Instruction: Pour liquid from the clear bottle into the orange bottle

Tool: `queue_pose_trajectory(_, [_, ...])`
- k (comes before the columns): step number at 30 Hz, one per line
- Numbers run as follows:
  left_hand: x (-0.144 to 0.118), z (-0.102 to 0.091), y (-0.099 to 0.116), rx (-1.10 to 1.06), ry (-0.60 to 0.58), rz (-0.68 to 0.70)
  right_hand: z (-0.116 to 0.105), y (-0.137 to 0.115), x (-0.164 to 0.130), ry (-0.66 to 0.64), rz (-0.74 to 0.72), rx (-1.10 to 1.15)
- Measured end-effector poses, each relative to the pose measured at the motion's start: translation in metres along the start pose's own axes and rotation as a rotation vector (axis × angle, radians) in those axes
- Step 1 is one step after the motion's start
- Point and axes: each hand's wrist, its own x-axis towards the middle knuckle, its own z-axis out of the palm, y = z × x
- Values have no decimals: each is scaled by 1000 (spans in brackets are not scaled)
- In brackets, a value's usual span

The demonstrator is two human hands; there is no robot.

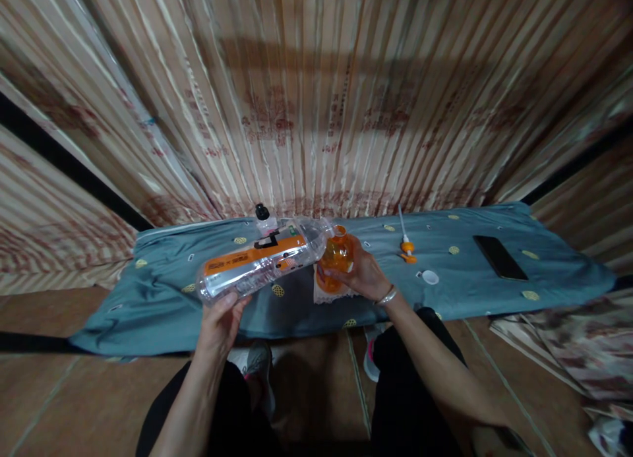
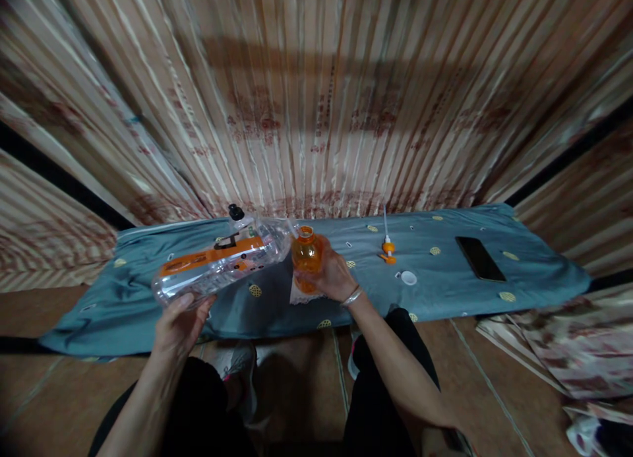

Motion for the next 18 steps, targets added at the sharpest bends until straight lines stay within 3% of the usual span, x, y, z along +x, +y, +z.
queue_pose_trajectory(11, [3, 2, 3, -10, -61, 46, -12, -4, 14, -52, 2, -25])
queue_pose_trajectory(18, [5, -5, -9, -5, -89, 62, -14, -1, 6, -50, -33, -8])
